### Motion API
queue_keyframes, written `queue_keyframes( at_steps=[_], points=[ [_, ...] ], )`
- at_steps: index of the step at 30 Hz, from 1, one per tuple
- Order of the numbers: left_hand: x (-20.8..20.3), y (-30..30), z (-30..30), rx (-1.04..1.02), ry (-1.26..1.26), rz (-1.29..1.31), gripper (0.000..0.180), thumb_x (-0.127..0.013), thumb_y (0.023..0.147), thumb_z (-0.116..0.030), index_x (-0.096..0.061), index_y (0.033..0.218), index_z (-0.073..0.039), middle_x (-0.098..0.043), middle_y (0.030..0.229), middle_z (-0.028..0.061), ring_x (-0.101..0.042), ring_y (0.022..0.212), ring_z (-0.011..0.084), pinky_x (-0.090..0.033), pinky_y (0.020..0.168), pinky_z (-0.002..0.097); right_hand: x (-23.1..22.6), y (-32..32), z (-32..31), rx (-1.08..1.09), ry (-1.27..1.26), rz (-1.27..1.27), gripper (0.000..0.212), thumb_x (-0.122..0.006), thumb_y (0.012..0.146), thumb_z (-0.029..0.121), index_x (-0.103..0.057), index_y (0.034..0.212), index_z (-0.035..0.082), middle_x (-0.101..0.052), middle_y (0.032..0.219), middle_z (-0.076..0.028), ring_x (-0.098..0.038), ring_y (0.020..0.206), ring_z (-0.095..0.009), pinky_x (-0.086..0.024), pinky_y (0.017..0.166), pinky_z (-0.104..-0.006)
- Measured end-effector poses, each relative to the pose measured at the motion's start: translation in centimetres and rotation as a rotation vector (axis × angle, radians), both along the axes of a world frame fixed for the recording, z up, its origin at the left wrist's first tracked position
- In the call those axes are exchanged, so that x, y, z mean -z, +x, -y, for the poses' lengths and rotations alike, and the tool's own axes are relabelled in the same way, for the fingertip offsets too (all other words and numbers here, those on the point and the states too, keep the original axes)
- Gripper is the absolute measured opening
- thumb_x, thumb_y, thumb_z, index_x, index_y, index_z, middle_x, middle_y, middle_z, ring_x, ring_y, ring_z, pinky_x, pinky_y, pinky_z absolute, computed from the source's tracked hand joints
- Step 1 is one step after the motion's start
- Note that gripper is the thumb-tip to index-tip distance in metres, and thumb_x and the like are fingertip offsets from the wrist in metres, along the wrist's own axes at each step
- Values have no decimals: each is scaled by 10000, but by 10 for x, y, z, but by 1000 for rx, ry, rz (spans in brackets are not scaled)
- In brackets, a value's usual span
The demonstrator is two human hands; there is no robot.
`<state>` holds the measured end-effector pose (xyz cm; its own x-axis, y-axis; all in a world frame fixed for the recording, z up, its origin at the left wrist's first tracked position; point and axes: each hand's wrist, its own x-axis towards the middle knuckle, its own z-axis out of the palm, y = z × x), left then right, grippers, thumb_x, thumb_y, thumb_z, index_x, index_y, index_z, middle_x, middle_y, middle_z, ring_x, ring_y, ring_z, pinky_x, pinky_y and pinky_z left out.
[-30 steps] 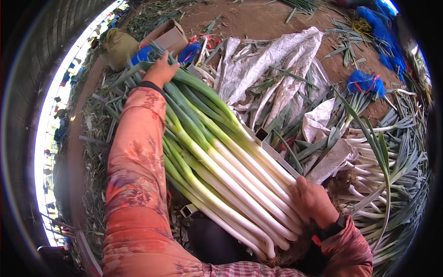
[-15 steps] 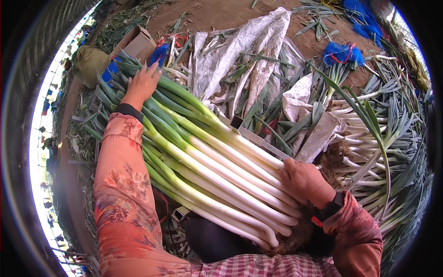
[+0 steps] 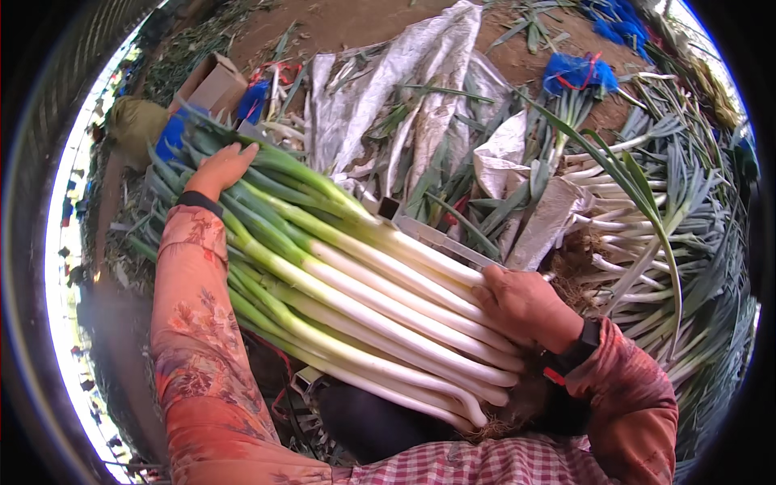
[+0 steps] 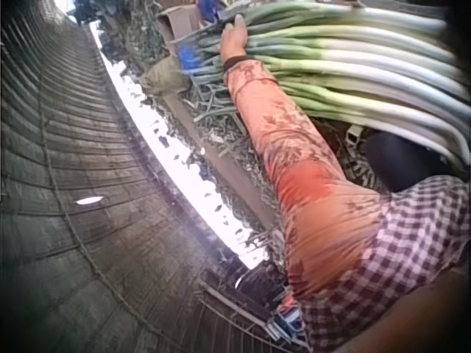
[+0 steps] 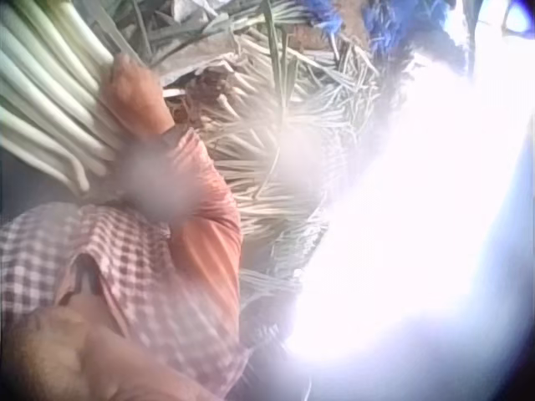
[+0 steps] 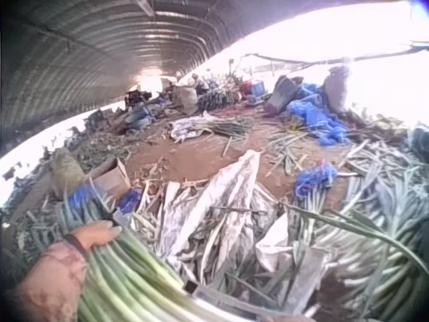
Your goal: The recorder is sorting and bundling large green onions (leeks) in an agricultural setting.
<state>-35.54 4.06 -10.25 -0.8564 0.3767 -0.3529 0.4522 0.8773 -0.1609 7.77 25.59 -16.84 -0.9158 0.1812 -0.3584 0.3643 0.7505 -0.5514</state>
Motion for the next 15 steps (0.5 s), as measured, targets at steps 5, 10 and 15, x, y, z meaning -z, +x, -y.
queue_keyframes(
  at_steps=[5,10,15],
  points=[
    [26,-21,18,388,-215,-274,539,-363,943,-469,-423,1318,-88,-460,1330,159,-397,1255,356,-328,970,568,6,14,-8,83,-131,-90,339,-463,895,325,-545,922,-3,-637,800,-221,-610,784,-422,-479,710,-499],
    [46,-70,83,214,-98,-238,537,-319,985,-377,-318,1402,-39,-256,1492,165,-292,1344,356,-288,997,591,16,5,2,8,-64,-173,361,-459,896,342,-573,936,2,-645,783,-205,-629,753,-395,-492,705,-481],
    [29,-7,19,206,238,-128,548,-383,984,-352,-327,1398,1,-331,1434,233,-314,1318,374,-279,1065,440,-3,29,-14,109,-158,-147,429,-508,881,380,-605,1001,-21,-652,867,-219,-625,848,-405,-489,780,-462]
  ],
)
